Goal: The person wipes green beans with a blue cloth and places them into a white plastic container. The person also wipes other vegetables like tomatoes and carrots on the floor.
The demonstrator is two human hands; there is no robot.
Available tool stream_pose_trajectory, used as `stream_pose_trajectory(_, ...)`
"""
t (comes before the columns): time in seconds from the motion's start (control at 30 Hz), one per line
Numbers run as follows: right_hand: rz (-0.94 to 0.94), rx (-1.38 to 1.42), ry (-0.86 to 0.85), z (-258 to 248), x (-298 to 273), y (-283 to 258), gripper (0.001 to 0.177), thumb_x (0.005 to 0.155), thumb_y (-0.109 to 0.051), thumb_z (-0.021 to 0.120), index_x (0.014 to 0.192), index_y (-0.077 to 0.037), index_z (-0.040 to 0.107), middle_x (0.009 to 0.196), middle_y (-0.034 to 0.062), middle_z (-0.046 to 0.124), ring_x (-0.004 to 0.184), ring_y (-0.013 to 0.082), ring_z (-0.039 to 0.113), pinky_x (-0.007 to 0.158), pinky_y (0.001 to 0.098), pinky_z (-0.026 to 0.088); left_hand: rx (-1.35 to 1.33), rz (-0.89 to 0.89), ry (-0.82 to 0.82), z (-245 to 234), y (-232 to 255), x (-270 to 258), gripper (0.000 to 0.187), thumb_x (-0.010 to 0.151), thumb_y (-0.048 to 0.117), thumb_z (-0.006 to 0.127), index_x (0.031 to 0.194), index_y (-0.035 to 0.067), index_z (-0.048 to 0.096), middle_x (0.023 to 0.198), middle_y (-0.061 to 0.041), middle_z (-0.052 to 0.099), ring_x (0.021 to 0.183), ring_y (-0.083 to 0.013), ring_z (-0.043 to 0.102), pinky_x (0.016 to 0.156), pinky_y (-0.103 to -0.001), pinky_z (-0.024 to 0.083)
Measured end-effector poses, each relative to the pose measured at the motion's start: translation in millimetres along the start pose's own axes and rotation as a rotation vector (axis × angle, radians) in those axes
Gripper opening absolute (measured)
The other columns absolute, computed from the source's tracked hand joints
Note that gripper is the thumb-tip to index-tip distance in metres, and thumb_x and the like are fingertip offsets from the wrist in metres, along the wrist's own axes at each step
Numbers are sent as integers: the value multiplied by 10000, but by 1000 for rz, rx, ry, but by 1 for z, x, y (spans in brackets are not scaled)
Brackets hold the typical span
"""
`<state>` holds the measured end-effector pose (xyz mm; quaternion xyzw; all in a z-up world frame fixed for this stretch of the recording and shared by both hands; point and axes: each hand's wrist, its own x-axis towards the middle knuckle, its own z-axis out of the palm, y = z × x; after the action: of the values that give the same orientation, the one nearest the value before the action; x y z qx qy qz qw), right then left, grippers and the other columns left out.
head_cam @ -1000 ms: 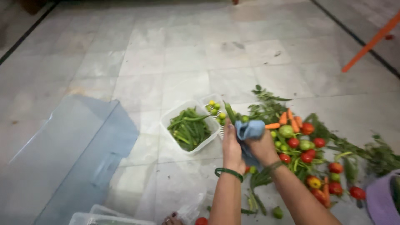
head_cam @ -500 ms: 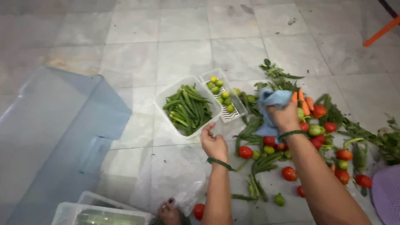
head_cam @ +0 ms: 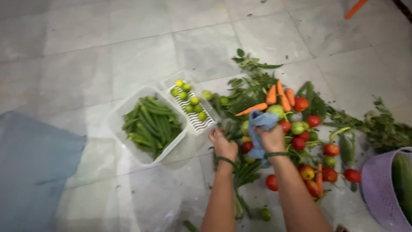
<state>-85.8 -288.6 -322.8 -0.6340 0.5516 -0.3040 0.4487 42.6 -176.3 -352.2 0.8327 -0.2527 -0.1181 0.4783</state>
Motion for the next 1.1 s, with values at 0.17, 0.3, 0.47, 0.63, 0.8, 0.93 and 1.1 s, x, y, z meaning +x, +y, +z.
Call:
stream_pose_trajectory(0.17, -44, -144, -57, 15, -7, 15, 300, 735, -179, 803, 982, -18, 750, 897, 156, 783, 854, 272, 767, 747, 394, 575, 445, -80, -248, 38, -8, 5, 640, 734, 272, 833, 1275, 86, 546, 1366, -149, 506, 1238, -382, 518, 978, -514, 454)
stream_pose_trajectory(0.3, -96, -198, -92, 24, -24, 1, 383, 706, -198, 806, 1051, -43, 745, 958, 187, 773, 916, 339, 748, 778, 409, 579, 598, 21, -131, 71, -59, 0, 436, 916, 219, 727, 1313, 121, 574, 1303, -131, 597, 1155, -362, 605, 932, -491, 508)
stream_pose_trajectory(0.47, -131, -88, -90, 31, -23, -15, 355, 730, -190, 791, 1053, -50, 742, 961, 159, 787, 934, 298, 765, 804, 388, 589, 314, -92, -189, 76, -75, 19, 333, 928, 169, 713, 1225, 80, 592, 1192, -164, 689, 1138, -385, 665, 996, -459, 535)
stream_pose_trajectory(0.63, -110, 151, -80, 25, -16, -36, 297, 749, -131, 801, 1010, -6, 735, 946, 104, 791, 891, 223, 760, 792, 357, 584, -874, -369, -245, 20, 14, 36, 613, 809, -131, 487, 1367, 120, 518, 1214, -91, 666, 1076, -290, 661, 857, -376, 567)
stream_pose_trajectory(0.8, -221, 318, -62, 6, -27, -94, 395, 769, -38, 780, 1154, -8, 699, 1082, 68, 756, 1007, 165, 718, 896, 319, 564, -1123, -395, -298, -35, 81, 42, 338, 972, 12, 572, 1304, 71, 595, 1125, -99, 654, 967, -235, 645, 808, -350, 557)
stream_pose_trajectory(0.93, -327, 421, -75, -14, -52, -152, 554, 792, 9, 774, 1328, -20, 639, 1248, 42, 716, 1142, 136, 670, 993, 303, 524, -1423, -436, -377, -72, 105, 32, 260, 1035, 124, 617, 1287, 59, 620, 1131, -96, 629, 992, -250, 633, 830, -411, 556)
stream_pose_trajectory(1.1, -480, 398, -357, -34, -88, -202, 566, 916, -109, 651, 1466, -43, 533, 1406, 104, 588, 1282, 182, 554, 1086, 347, 436, -1540, -506, -527, -110, 146, 1, 385, 1011, 304, 472, 1305, 105, 623, 1290, -46, 685, 1164, -222, 651, 1033, -383, 513)
